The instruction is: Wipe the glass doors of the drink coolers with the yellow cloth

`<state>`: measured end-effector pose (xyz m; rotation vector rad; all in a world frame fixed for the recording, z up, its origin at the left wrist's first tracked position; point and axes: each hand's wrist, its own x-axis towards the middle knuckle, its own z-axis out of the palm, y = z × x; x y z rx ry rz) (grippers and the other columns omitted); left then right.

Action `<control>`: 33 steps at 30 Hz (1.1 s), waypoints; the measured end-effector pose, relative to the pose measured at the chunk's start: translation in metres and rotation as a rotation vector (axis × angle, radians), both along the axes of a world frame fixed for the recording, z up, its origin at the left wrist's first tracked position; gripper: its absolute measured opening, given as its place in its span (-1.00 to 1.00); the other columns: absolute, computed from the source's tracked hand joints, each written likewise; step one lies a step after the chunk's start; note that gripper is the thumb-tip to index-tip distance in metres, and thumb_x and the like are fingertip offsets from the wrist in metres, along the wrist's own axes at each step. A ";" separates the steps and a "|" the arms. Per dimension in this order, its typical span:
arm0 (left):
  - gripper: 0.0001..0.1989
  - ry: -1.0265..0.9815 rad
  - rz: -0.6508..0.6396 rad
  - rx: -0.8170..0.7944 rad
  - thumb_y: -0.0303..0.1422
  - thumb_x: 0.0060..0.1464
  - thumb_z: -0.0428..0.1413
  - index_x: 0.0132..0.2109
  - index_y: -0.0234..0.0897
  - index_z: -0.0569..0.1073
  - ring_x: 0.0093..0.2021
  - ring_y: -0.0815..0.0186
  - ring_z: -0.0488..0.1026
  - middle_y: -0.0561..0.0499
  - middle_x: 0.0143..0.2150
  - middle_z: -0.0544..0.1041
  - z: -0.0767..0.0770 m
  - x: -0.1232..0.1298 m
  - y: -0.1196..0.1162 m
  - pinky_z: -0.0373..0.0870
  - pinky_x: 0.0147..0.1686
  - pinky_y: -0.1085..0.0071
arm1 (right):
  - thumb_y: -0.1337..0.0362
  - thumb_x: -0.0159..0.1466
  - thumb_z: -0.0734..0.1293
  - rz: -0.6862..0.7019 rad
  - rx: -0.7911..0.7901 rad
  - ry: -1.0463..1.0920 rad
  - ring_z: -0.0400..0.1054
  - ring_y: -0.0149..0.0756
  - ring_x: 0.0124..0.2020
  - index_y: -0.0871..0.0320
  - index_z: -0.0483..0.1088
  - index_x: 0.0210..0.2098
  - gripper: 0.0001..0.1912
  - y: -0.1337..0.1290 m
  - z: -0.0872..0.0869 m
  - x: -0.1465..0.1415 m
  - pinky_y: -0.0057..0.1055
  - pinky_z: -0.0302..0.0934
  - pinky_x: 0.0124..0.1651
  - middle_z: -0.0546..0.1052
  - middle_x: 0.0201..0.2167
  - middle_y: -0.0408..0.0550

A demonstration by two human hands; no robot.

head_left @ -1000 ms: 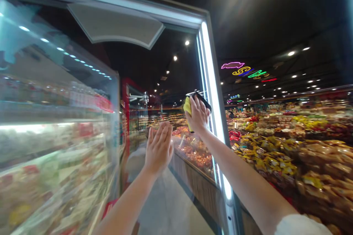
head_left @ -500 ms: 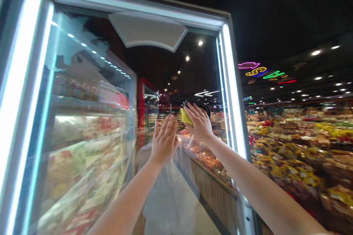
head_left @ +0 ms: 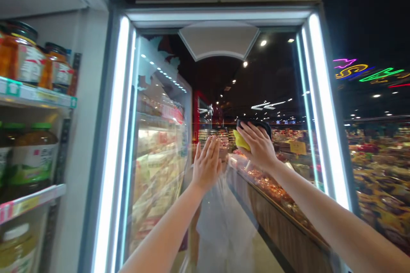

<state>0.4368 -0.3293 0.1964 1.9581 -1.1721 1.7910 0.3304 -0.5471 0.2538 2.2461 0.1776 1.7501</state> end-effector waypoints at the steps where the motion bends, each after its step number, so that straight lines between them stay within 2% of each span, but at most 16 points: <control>1: -0.24 0.006 0.007 0.001 -0.40 0.31 -0.08 0.53 -0.25 -0.24 0.52 0.12 -0.05 -0.11 0.53 0.02 -0.002 0.002 0.006 -0.15 0.48 0.01 | 0.09 0.39 0.24 0.002 -0.024 0.011 0.10 -0.09 0.43 -0.02 0.21 0.39 -0.41 -0.002 -0.006 -0.002 -0.07 0.00 0.41 0.25 0.42 -0.11; 3: -0.26 0.013 0.015 0.010 -0.40 0.31 -0.08 0.53 -0.27 -0.18 0.53 0.13 -0.05 -0.10 0.53 0.03 -0.005 0.007 0.017 -0.16 0.49 0.03 | 0.10 0.40 0.24 -0.011 0.028 -0.039 0.12 -0.09 0.42 -0.01 0.23 0.38 -0.43 -0.005 -0.005 -0.002 -0.07 0.03 0.40 0.27 0.41 -0.11; 5: -0.29 0.014 0.020 0.028 -0.40 0.30 -0.07 0.52 -0.28 -0.10 0.53 0.13 -0.06 -0.10 0.53 0.04 -0.006 0.010 0.027 -0.19 0.50 0.02 | 0.11 0.41 0.21 -0.039 0.163 -0.138 0.10 -0.05 0.43 0.02 0.22 0.38 -0.43 0.005 0.012 0.007 -0.01 0.03 0.39 0.27 0.41 -0.07; 7: -0.31 0.016 0.029 0.032 -0.40 0.30 -0.06 0.51 -0.30 -0.05 0.53 0.12 -0.06 -0.10 0.53 0.04 -0.005 0.014 0.037 -0.20 0.50 0.01 | 0.07 0.42 0.18 -0.060 0.261 -0.190 0.05 0.02 0.45 0.06 0.17 0.41 -0.40 0.029 0.031 0.021 0.07 0.02 0.39 0.22 0.44 -0.03; 9: -0.30 0.022 0.041 0.019 -0.41 0.29 -0.05 0.50 -0.31 -0.04 0.52 0.11 -0.04 -0.12 0.52 0.05 -0.004 0.016 0.046 -0.18 0.49 -0.01 | 0.01 0.43 0.16 -0.057 0.231 -0.160 0.01 0.05 0.46 0.07 0.12 0.44 -0.36 0.059 0.039 0.035 0.12 0.00 0.39 0.18 0.46 -0.01; 12: -0.27 0.035 0.052 -0.010 -0.43 0.26 -0.03 0.51 -0.27 -0.06 0.51 0.10 -0.02 -0.14 0.52 0.06 -0.004 0.020 0.063 -0.12 0.48 -0.03 | -0.01 0.44 0.14 -0.025 0.031 -0.050 0.00 0.00 0.47 0.09 0.11 0.44 -0.36 0.086 0.022 0.042 0.06 -0.05 0.41 0.17 0.46 -0.01; 14: -0.26 0.036 0.060 -0.016 -0.42 0.26 -0.04 0.51 -0.27 -0.08 0.51 0.10 -0.01 -0.15 0.52 0.06 -0.007 0.024 0.077 -0.10 0.48 -0.03 | 0.02 0.47 0.13 0.004 -0.072 -0.004 0.04 -0.08 0.45 0.06 0.16 0.41 -0.41 0.086 0.002 0.039 -0.02 -0.07 0.43 0.22 0.44 -0.05; 16: -0.27 0.029 0.073 -0.020 -0.42 0.27 -0.05 0.52 -0.27 -0.08 0.51 0.11 0.00 -0.15 0.51 0.08 -0.010 0.029 0.091 -0.09 0.48 -0.02 | 0.07 0.48 0.12 0.023 -0.076 -0.010 0.09 -0.13 0.43 0.02 0.23 0.38 -0.48 0.081 -0.007 0.036 -0.08 -0.06 0.43 0.28 0.41 -0.10; 19: -0.29 0.029 0.099 -0.034 -0.42 0.28 -0.07 0.51 -0.27 -0.06 0.50 0.10 0.02 -0.16 0.50 0.12 -0.014 0.037 0.110 -0.08 0.47 -0.03 | 0.11 0.48 0.12 0.033 0.070 -0.111 0.11 -0.08 0.43 0.03 0.29 0.34 -0.51 0.087 0.008 0.046 -0.03 -0.02 0.41 0.31 0.39 -0.08; 21: -0.30 0.038 0.117 -0.041 -0.41 0.28 -0.06 0.51 -0.28 -0.04 0.50 0.09 0.02 -0.17 0.50 0.12 -0.016 0.042 0.120 -0.06 0.47 -0.04 | 0.13 0.47 0.13 0.042 0.179 -0.183 0.08 -0.01 0.43 0.05 0.28 0.35 -0.50 0.109 0.026 0.061 0.06 -0.02 0.40 0.29 0.40 -0.05; 23: -0.30 0.041 0.131 -0.033 -0.40 0.28 -0.04 0.50 -0.29 -0.03 0.51 0.08 0.01 -0.17 0.50 0.12 -0.018 0.046 0.128 -0.02 0.46 -0.04 | 0.13 0.47 0.13 0.067 0.201 -0.191 0.07 0.01 0.44 0.05 0.26 0.36 -0.49 0.138 0.034 0.078 0.11 -0.03 0.40 0.27 0.41 -0.04; 26: -0.30 0.042 0.146 -0.017 -0.39 0.28 -0.04 0.50 -0.29 -0.03 0.51 0.08 0.00 -0.17 0.51 0.09 -0.022 0.053 0.138 0.01 0.45 -0.04 | 0.11 0.47 0.15 0.133 0.026 -0.086 0.08 -0.03 0.43 0.03 0.26 0.36 -0.50 0.169 0.019 0.091 0.09 -0.06 0.41 0.28 0.40 -0.05; 28: -0.30 0.046 0.149 -0.013 -0.40 0.28 -0.04 0.50 -0.29 -0.04 0.51 0.08 0.00 -0.17 0.51 0.09 -0.026 0.058 0.145 0.00 0.45 -0.04 | 0.11 0.47 0.17 0.165 -0.101 -0.022 0.12 -0.08 0.41 0.02 0.29 0.33 -0.52 0.173 0.000 0.090 0.03 -0.07 0.42 0.32 0.38 -0.04; 30: -0.29 0.047 0.144 -0.012 -0.40 0.28 -0.04 0.50 -0.29 -0.05 0.51 0.09 0.00 -0.16 0.51 0.09 -0.028 0.063 0.153 0.00 0.46 -0.04 | 0.13 0.47 0.18 0.174 -0.142 -0.008 0.19 -0.10 0.36 0.03 0.34 0.30 -0.55 0.169 -0.012 0.087 -0.04 -0.03 0.40 0.39 0.33 -0.01; 31: -0.29 0.044 0.141 -0.013 -0.40 0.29 -0.04 0.50 -0.29 -0.05 0.51 0.08 0.00 -0.16 0.51 0.08 -0.029 0.065 0.157 0.00 0.45 -0.04 | 0.15 0.46 0.19 0.171 -0.127 -0.020 0.23 -0.09 0.33 0.04 0.37 0.27 -0.56 0.168 -0.012 0.086 -0.06 0.01 0.38 0.42 0.30 0.01; 33: -0.29 0.032 0.133 -0.011 -0.40 0.29 -0.04 0.51 -0.28 -0.07 0.51 0.07 -0.01 -0.16 0.51 0.08 -0.030 0.069 0.165 0.01 0.45 -0.05 | 0.17 0.45 0.20 0.163 -0.060 -0.064 0.28 -0.07 0.27 0.06 0.42 0.23 -0.59 0.171 -0.001 0.089 -0.06 0.06 0.34 0.47 0.24 0.05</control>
